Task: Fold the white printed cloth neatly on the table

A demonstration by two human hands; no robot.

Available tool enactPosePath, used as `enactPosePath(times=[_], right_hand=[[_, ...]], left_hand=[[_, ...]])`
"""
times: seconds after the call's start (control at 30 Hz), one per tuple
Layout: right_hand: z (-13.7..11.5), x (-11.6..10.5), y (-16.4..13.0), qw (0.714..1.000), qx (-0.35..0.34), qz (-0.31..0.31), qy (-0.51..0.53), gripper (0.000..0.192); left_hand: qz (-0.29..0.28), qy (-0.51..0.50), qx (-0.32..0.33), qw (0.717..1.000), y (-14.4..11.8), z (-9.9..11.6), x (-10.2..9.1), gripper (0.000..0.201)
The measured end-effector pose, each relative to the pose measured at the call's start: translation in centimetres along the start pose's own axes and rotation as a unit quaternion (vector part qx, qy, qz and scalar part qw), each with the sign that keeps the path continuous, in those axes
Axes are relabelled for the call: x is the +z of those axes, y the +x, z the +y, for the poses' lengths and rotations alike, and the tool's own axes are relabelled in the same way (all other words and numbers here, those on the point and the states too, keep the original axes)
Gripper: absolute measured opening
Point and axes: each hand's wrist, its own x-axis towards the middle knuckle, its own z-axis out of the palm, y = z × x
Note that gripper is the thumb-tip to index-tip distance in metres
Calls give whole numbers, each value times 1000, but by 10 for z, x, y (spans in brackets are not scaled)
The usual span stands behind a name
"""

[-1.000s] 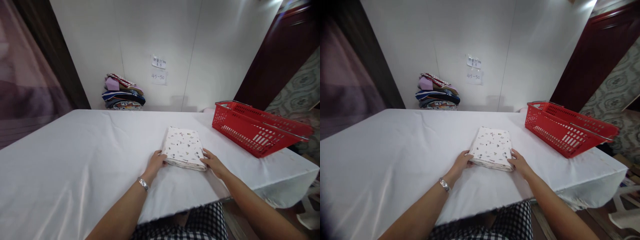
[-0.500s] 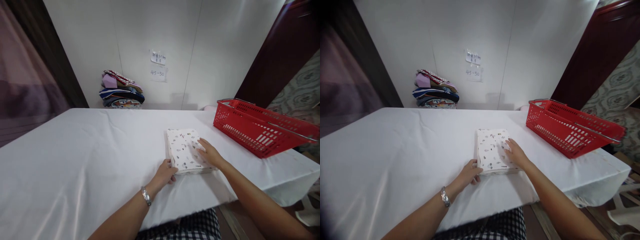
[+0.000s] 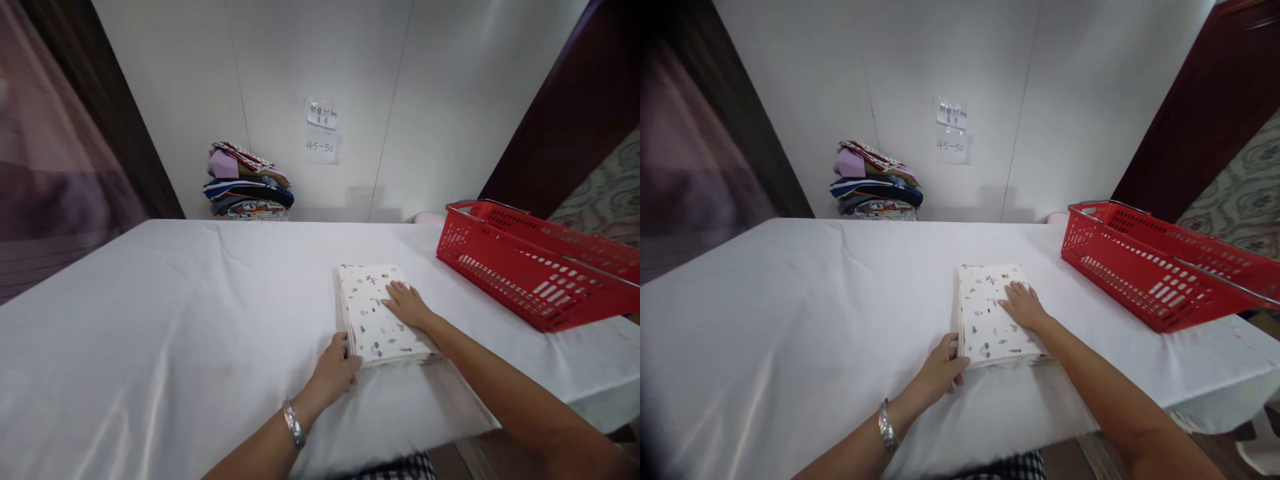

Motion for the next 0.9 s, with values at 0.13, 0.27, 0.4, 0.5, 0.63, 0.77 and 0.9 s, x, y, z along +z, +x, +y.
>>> enactPosePath(times=[0.13, 0.27, 0.4, 0.5, 0.63, 0.77, 0.9], right_hand=[[-38, -9, 10, 999, -46, -6, 25, 67], [-73, 4, 13, 987, -144, -36, 60, 71], [-76, 8, 14, 981, -159, -57, 94, 74], [-61, 0, 27, 982, -150, -51, 101, 72], [-32, -8, 58, 995, -87, -13, 57, 66], [-13, -13, 93, 995, -71, -32, 59, 64], [-14, -29, 130, 984, -83, -133, 90, 78]], left_hand=[[2, -8, 6, 1000, 0, -1, 1, 46], [-5, -30, 3, 1000, 2, -1, 0, 45], [-9, -44, -9, 999, 4, -4, -1, 49], [-11, -44, -4, 999, 5, -8, -1, 51], [-12, -43, -4, 999, 4, -8, -1, 51], [-14, -47, 2, 999, 1, -3, -1, 50], [-14, -49, 12, 999, 0, -1, -1, 50]])
